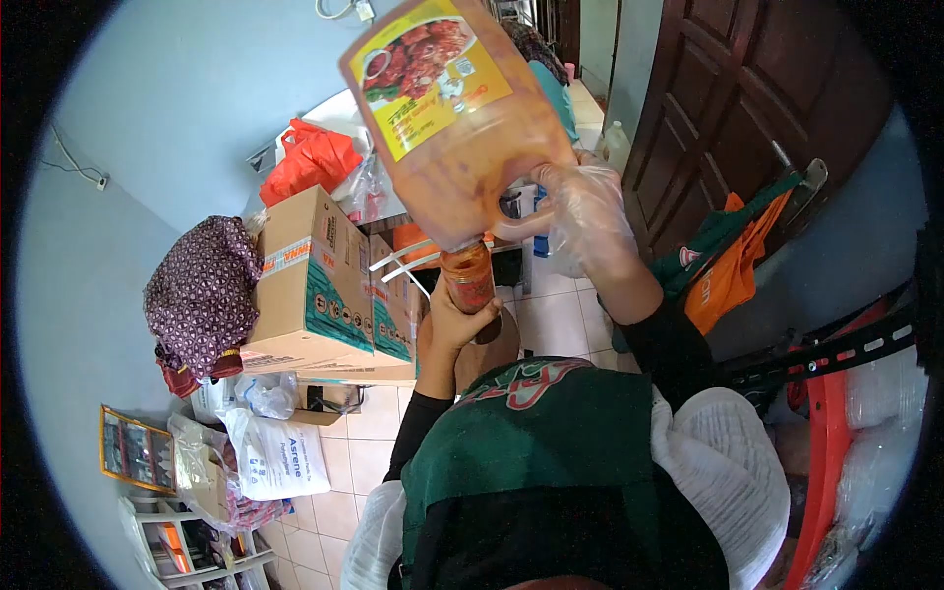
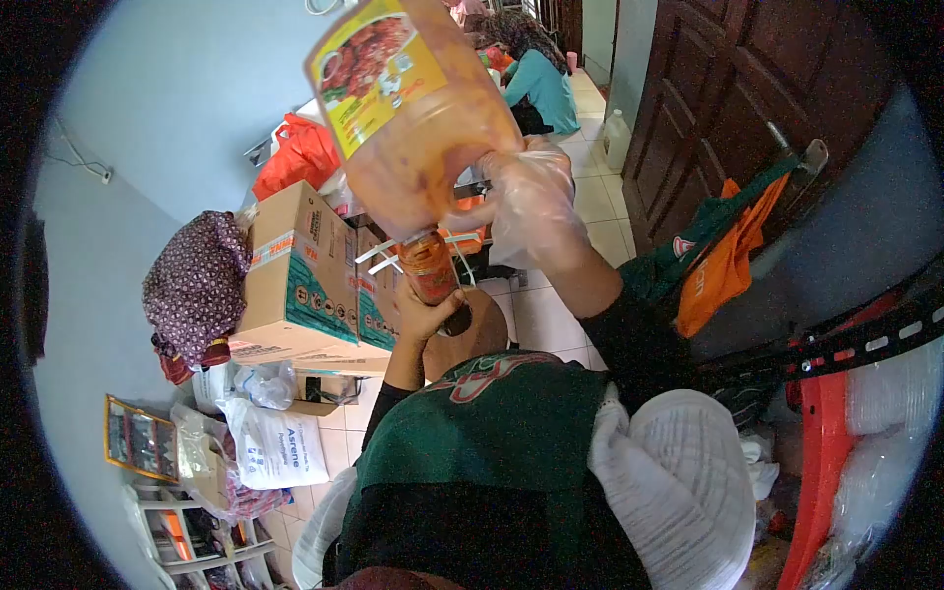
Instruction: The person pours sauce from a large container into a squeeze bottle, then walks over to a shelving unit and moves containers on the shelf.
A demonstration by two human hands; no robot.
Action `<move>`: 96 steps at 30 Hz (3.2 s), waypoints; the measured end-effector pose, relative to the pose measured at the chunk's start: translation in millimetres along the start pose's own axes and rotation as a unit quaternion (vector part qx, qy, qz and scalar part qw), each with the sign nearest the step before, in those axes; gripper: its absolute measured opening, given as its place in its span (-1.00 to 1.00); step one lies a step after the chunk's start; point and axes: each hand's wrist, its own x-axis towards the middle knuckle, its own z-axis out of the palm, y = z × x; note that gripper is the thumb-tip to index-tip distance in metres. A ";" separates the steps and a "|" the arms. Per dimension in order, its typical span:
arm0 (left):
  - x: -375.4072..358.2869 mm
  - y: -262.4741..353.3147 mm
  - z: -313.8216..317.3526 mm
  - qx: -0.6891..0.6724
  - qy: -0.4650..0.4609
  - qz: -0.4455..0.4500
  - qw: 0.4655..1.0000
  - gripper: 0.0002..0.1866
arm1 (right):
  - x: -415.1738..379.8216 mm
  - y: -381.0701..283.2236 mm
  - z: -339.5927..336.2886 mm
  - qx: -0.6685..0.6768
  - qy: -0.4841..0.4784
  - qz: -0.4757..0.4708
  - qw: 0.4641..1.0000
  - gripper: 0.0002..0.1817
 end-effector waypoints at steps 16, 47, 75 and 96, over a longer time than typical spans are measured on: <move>-6.8 20.0 12.9 0.024 0.028 0.052 0.998 -0.26 | 28.3 34.0 -48.1 0.190 0.084 0.281 0.937 -0.72; 9.8 36.3 -1.6 -0.041 0.031 -0.003 0.999 -0.43 | 16.3 38.8 -84.2 0.344 0.147 0.198 0.906 -0.61; 123.5 88.7 -0.8 -0.067 0.011 0.037 0.997 -0.42 | -12.3 93.7 -146.3 0.307 0.302 0.192 0.882 -0.84; 297.8 -58.8 51.9 0.000 -0.018 -0.030 0.999 -0.49 | -25.4 136.2 -196.1 0.169 0.245 0.137 0.945 -0.75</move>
